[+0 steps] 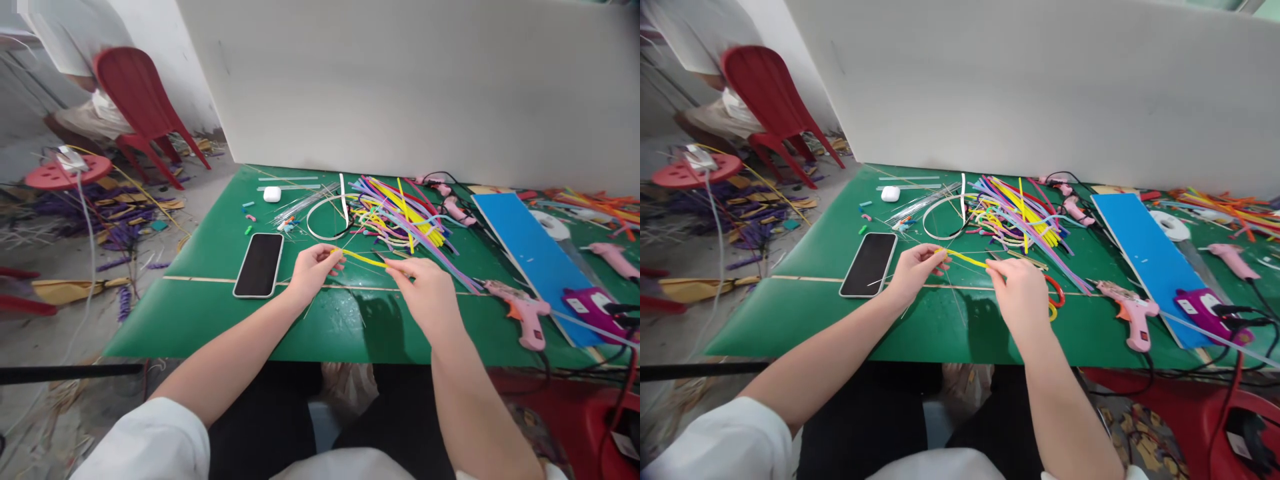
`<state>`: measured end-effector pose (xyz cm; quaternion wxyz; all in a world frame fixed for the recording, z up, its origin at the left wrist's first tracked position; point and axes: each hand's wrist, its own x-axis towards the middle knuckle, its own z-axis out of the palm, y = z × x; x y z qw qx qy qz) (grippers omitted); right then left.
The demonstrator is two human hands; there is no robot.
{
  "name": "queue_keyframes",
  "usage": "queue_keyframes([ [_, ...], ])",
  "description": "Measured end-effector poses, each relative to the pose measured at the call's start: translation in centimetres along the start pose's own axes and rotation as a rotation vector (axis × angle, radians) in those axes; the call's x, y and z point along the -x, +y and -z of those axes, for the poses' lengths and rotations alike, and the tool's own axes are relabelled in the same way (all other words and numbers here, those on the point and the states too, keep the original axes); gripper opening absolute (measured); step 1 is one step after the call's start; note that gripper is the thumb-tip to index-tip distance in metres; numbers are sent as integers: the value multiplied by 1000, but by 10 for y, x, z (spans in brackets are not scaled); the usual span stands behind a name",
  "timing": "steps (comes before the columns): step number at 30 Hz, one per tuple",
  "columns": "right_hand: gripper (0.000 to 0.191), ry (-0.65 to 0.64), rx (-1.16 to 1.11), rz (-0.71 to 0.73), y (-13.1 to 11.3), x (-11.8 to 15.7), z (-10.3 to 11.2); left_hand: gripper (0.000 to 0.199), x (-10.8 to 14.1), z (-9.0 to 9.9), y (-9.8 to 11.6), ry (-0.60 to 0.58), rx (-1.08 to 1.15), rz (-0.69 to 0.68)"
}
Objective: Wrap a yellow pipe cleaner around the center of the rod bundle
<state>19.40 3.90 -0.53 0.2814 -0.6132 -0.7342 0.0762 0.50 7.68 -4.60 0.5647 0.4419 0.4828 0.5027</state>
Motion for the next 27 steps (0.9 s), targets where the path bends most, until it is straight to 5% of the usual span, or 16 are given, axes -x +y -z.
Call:
queue_keyframes([
  [5,21,156,206,131,-18,10,1,25,-1,0,-1,35,-17,-12],
  [13,21,24,176,327,-54,30,-32,23,-4,3,-6,83,60,-71],
  [18,20,71,93,391,-59,32,-51,24,-3,2,-7,56,44,-65],
  [27,17,128,34,460,-57,13,-20,19,-3,-1,-9,-17,40,-71],
])
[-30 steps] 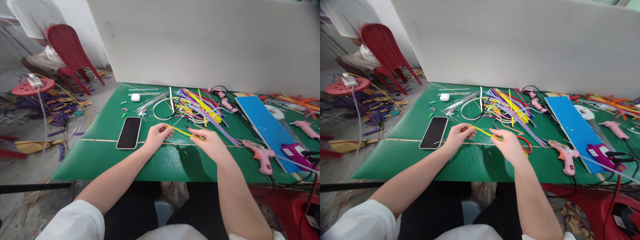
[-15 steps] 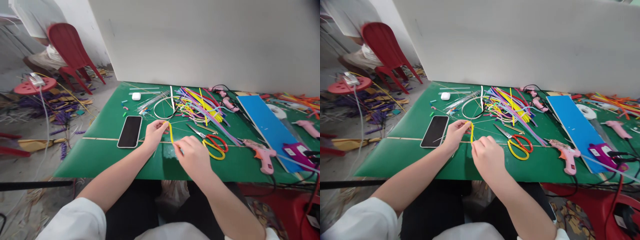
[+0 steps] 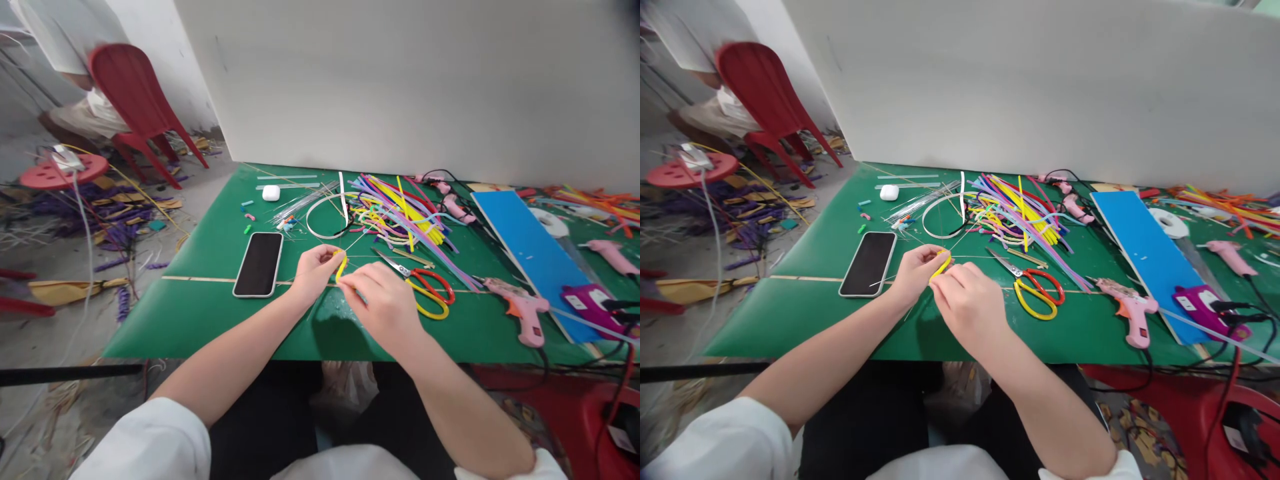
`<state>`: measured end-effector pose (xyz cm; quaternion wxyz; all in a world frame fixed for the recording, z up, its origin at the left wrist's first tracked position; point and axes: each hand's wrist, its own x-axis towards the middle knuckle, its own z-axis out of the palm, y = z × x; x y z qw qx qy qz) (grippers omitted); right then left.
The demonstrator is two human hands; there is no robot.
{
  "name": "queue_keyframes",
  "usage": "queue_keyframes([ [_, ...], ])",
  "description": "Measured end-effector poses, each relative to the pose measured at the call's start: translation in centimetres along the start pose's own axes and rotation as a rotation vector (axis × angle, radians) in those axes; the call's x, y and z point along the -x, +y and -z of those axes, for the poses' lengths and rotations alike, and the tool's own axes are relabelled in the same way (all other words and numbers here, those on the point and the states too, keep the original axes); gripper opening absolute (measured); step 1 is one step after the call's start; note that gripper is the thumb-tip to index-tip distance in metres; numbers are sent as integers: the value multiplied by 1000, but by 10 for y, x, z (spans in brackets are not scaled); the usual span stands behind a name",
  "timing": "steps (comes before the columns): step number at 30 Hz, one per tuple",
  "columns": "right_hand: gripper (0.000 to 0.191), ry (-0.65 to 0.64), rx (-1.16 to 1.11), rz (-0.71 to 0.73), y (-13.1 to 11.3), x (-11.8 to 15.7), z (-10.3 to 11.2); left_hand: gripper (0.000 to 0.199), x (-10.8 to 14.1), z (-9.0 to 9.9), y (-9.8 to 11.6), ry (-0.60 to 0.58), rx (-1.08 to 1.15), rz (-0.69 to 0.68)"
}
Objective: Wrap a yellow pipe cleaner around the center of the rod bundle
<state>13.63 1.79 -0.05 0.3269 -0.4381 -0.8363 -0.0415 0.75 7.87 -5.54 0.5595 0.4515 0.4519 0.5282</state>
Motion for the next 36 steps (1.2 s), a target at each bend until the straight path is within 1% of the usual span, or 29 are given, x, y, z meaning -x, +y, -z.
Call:
queue_keyframes([
  [2,17,6,47,24,9,-12,12,20,1,0,0,-28,-5,2],
  [4,18,-17,94,21,21,-27,25,21,2,0,2,-83,8,28],
  [6,17,-77,134,-10,33,-44,40,23,3,1,4,-143,43,77],
  [8,15,-181,155,-89,43,-58,55,23,5,2,7,-199,87,129],
  [10,16,-328,115,-158,52,-70,69,21,6,3,10,-254,132,179],
  [11,18,-368,93,-190,55,-74,74,20,7,4,11,-284,158,199],
  [14,24,-495,-35,-292,64,-79,80,18,10,6,14,-368,255,223],
  [15,25,-524,-99,-324,67,-79,78,18,11,6,15,-394,290,223],
  [17,25,-548,-235,-381,72,-74,65,18,13,7,17,-444,349,230],
  [19,25,-532,-345,-437,76,-65,45,19,14,7,19,-462,397,240],
  [20,26,-510,-388,-472,78,-59,34,19,14,8,20,-449,416,238],
  [22,26,-484,-492,-523,79,-45,12,18,13,9,22,-376,445,212],
  [24,25,-478,-568,-581,78,-30,-5,16,10,11,22,-276,452,168],
  [26,26,-530,-601,-624,75,-18,-17,16,8,12,22,-202,432,134],
  [28,26,-580,-603,-617,71,-9,-23,16,6,12,21,-172,401,121],
  [29,26,-584,-590,-601,69,-7,-26,17,5,11,20,-163,386,119],
  [30,27,-557,-571,-576,68,-5,-28,17,5,11,20,-146,374,118],
  [31,26,-497,-552,-545,67,-4,-30,17,4,11,20,-123,367,118],
  [34,24,-188,-518,-431,63,-4,-36,18,2,9,19,-41,366,130],
  [35,27,-104,-521,-387,62,-5,-38,18,1,9,18,-24,366,138],
  [36,30,-47,-533,-346,60,-6,-39,18,1,8,17,-17,364,147],
])
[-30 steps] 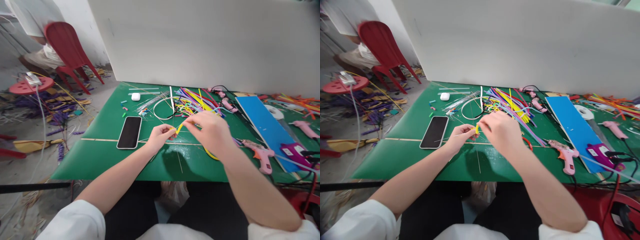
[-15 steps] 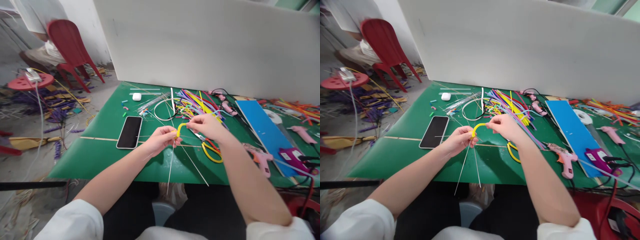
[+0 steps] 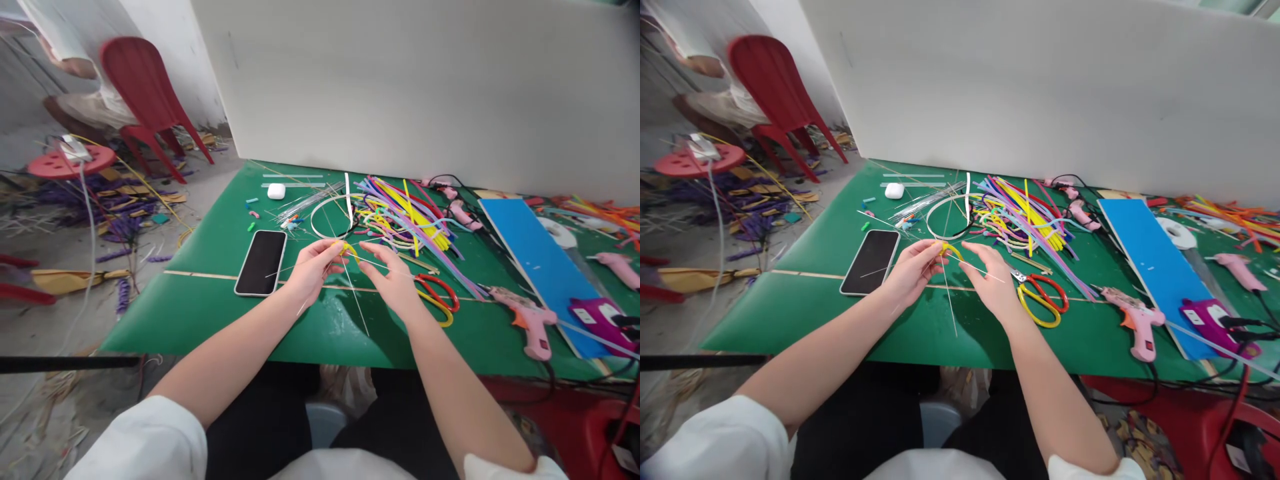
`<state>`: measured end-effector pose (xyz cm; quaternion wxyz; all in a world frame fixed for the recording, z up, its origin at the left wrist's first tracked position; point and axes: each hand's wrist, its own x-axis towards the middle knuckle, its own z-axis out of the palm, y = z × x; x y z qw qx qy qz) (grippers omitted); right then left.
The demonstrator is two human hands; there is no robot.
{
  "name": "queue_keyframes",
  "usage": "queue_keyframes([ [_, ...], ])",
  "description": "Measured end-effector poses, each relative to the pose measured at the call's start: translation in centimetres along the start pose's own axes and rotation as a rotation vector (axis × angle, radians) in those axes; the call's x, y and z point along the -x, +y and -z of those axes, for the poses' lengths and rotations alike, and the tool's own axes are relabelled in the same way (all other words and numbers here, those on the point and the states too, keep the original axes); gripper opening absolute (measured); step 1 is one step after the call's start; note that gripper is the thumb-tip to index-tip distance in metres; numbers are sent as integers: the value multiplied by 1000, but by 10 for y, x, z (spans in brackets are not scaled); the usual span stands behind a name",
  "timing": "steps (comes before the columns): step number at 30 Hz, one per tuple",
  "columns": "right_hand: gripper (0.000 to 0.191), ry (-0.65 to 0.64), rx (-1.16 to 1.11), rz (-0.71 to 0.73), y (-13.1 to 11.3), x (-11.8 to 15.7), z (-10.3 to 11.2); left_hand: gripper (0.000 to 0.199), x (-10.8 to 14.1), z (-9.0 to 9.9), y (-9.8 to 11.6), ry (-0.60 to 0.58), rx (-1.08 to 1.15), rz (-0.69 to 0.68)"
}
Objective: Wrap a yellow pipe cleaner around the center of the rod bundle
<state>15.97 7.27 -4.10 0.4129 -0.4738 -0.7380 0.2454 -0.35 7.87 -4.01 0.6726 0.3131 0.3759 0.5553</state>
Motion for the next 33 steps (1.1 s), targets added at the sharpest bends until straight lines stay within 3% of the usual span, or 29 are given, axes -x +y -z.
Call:
queue_keyframes([
  [3,25,30,-80,78,-2,-2,-6,20,-1,-1,-4,-20,-21,31],
  [12,13,99,-196,33,3,0,-18,21,-1,-4,-9,3,-39,45],
  [18,16,68,-151,18,2,2,-24,22,-4,-2,-12,42,-32,30],
  [23,22,9,-365,-87,6,1,-29,22,-4,-2,-14,18,-47,0],
  [29,23,114,-562,-332,15,-6,-24,34,-2,2,-11,-133,-175,45],
  [33,23,139,-640,-409,18,-8,-14,59,-6,23,12,-419,-228,137],
])
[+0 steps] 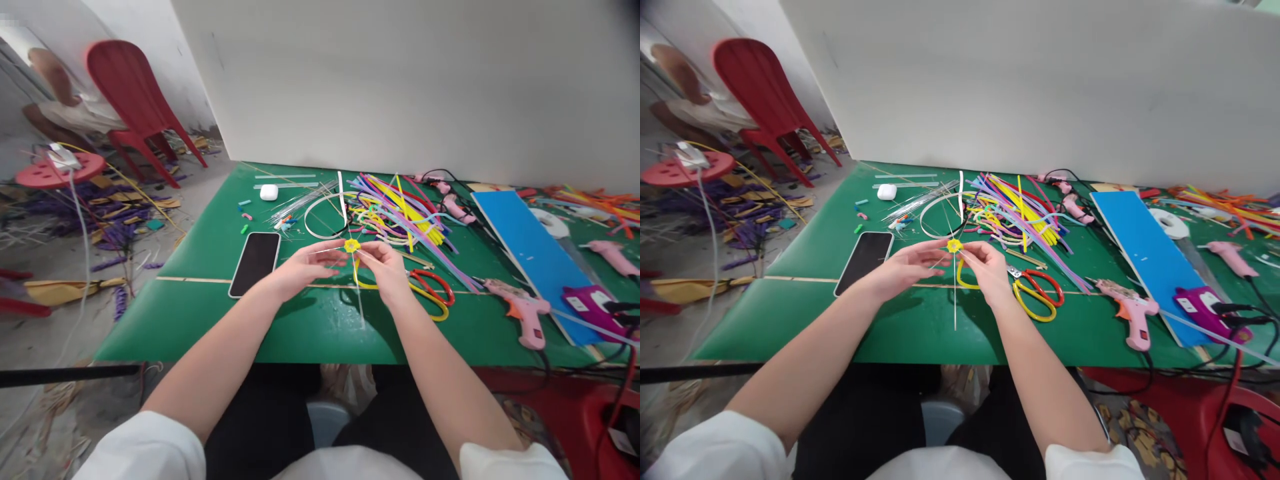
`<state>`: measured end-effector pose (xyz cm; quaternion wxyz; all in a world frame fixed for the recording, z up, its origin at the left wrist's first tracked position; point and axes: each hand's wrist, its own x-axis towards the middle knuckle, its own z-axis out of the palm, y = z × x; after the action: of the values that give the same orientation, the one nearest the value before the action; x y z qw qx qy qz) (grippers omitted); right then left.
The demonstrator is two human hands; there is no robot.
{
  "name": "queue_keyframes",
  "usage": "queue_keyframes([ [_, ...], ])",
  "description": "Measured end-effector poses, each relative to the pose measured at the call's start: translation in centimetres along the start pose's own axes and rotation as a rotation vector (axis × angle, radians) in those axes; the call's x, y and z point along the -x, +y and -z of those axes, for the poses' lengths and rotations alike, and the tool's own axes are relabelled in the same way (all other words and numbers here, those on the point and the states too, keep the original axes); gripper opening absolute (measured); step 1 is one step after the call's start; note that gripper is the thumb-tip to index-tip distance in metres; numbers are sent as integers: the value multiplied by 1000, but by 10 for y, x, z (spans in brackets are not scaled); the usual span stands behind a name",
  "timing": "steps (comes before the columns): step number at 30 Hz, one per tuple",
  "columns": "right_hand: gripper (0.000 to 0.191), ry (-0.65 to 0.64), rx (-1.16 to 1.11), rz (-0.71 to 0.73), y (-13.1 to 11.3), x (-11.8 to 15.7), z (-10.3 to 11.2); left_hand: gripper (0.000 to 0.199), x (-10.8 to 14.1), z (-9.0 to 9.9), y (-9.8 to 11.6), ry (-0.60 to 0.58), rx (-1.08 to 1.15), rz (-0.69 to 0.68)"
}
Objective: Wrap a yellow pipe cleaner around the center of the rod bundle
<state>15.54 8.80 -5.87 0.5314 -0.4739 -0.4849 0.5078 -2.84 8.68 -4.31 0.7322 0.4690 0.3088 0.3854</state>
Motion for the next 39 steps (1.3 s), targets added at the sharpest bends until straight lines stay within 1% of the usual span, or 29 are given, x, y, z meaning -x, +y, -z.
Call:
queue_keyframes([
  [2,22,-21,-21,-32,-2,0,4,65,6,15,10,-141,31,33],
  [4,23,-33,-61,-54,-4,0,7,71,10,26,17,-215,64,43],
  [5,23,-32,-86,-63,-5,0,8,71,11,29,19,-228,67,50],
  [6,23,-32,-112,-75,-6,0,9,69,12,31,20,-214,64,50],
  [8,24,-48,-146,-114,-6,0,9,57,10,30,18,-121,45,49],
  [10,24,-83,-150,-150,-6,1,8,42,7,26,13,-33,25,72],
  [11,24,-103,-141,-159,-5,2,7,38,5,23,11,-22,15,98],
  [13,25,-136,-108,-149,-4,3,6,37,2,17,6,-49,14,139],
  [14,25,-149,-85,-137,-3,3,5,38,1,14,4,-64,24,140],
  [16,23,-164,-33,-111,-2,4,4,38,-1,9,0,-56,37,109],
  [19,20,-172,31,-83,-2,5,3,33,-4,3,-5,10,-19,83],
  [22,19,-213,81,-59,-1,5,2,27,-7,-1,-11,111,-92,78],
  [26,17,-240,184,3,-1,7,1,25,-10,-2,-18,208,-133,40],
  [31,21,-363,367,70,-5,12,4,28,-11,-2,-21,297,-118,-28],
  [33,27,-394,479,124,-8,14,7,27,-12,-3,-22,309,-113,-33],
  [35,33,-397,601,194,-10,14,10,27,-12,-3,-22,307,-107,-25],
  [39,41,-403,809,273,-13,14,14,31,-10,-5,-22,241,-112,5],
])
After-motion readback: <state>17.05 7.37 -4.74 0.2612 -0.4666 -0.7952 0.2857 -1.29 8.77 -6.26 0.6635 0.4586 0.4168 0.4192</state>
